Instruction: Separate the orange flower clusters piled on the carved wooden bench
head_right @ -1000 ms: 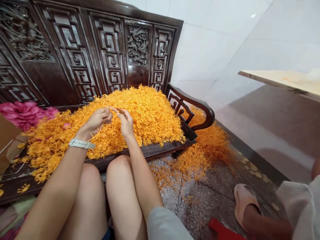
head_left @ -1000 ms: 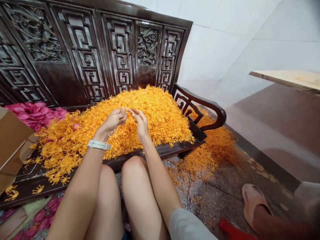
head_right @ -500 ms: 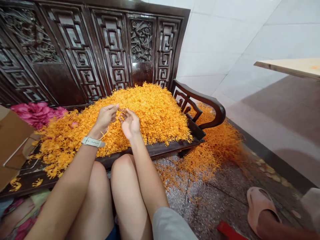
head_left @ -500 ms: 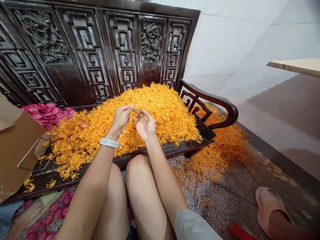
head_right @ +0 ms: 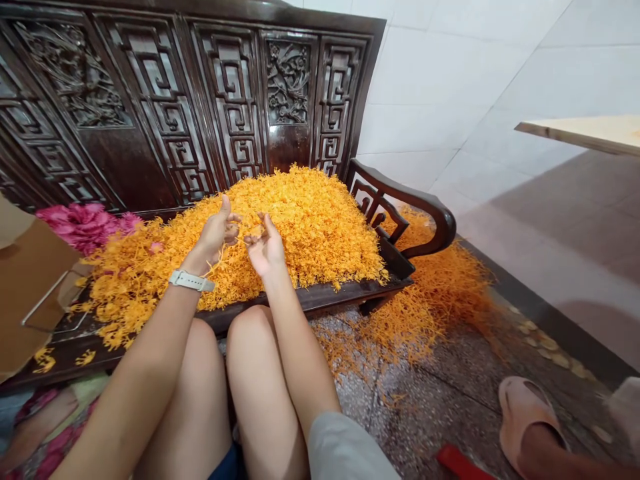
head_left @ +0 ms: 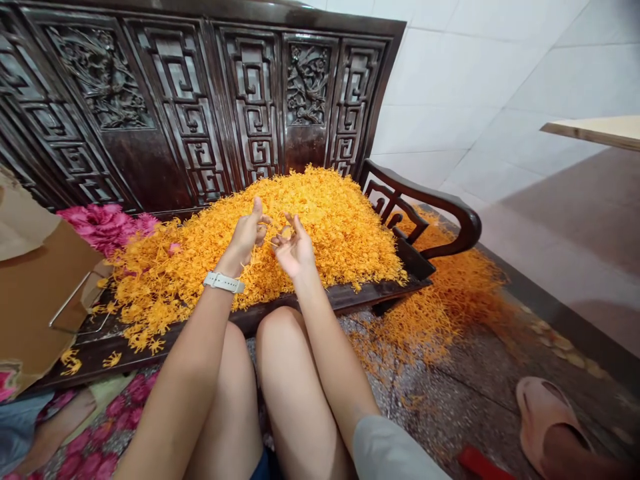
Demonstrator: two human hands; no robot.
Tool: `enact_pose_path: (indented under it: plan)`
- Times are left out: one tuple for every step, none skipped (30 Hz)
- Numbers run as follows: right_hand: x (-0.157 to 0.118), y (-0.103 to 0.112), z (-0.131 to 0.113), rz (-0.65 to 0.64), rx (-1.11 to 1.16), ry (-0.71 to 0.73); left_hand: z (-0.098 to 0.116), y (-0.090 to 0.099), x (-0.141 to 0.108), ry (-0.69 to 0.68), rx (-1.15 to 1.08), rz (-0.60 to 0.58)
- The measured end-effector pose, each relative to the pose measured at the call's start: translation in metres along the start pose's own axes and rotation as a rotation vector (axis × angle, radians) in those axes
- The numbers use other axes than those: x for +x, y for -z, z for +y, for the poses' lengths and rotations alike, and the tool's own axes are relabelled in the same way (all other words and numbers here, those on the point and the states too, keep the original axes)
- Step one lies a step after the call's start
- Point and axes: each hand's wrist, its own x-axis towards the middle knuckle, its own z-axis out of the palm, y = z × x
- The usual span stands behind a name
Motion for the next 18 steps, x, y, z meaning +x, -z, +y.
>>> enact_pose_path:
  plan:
    - [0.001,0.001,-0.003,0.030,0.022,-0.004,0.001,0.002,0.000,-0.019,0.039,-0.042]
    - [0.001,0.002,-0.005,0.062,0.042,-0.010,0.001,0.005,-0.001,-0.041,0.083,-0.091]
    - [0.002,0.003,-0.007,0.095,0.060,-0.016,0.002,0.006,-0.001,-0.066,0.125,-0.134]
    - [0.003,0.004,-0.009,0.124,0.070,-0.024,0.002,0.008,0.000,-0.087,0.154,-0.164]
    - [0.004,0.005,-0.009,0.149,0.072,-0.031,0.001,0.009,0.000,-0.099,0.161,-0.184]
    - [0.005,0.006,-0.009,0.165,0.071,-0.033,0.001,0.010,0.001,-0.097,0.144,-0.199]
    - [0.006,0.006,-0.008,0.172,0.067,-0.025,0.001,0.010,0.001,-0.084,0.108,-0.210]
    - [0.006,0.005,-0.006,0.169,0.058,-0.013,0.000,0.010,0.002,-0.063,0.059,-0.226]
    - [0.007,0.005,-0.004,0.157,0.040,-0.003,0.000,0.009,0.002,-0.038,0.001,-0.247]
    - [0.007,0.004,-0.002,0.140,0.016,-0.005,0.000,0.008,0.003,-0.011,-0.065,-0.263]
    - [0.008,0.002,0.000,0.121,-0.011,-0.013,0.000,0.007,0.003,0.014,-0.136,-0.266]
    - [0.007,0.001,0.001,0.105,-0.035,-0.033,0.000,0.005,0.003,0.038,-0.209,-0.255]
    - [0.007,0.000,0.002,0.091,-0.052,-0.059,0.001,0.003,0.002,0.059,-0.278,-0.233]
    - [0.006,-0.001,0.002,0.075,-0.059,-0.089,0.002,0.002,0.002,0.081,-0.337,-0.203]
    - [0.004,-0.001,0.001,0.057,-0.061,-0.114,0.002,0.000,0.001,0.102,-0.383,-0.174]
    - [0.003,-0.001,0.000,0.037,-0.060,-0.129,0.003,-0.001,0.000,0.120,-0.417,-0.155]
    - [0.002,-0.001,-0.002,0.016,-0.060,-0.138,0.003,-0.002,-0.002,0.130,-0.448,-0.140]
    - [0.000,-0.001,-0.004,-0.008,-0.064,-0.145,0.004,-0.003,-0.003,0.129,-0.480,-0.127]
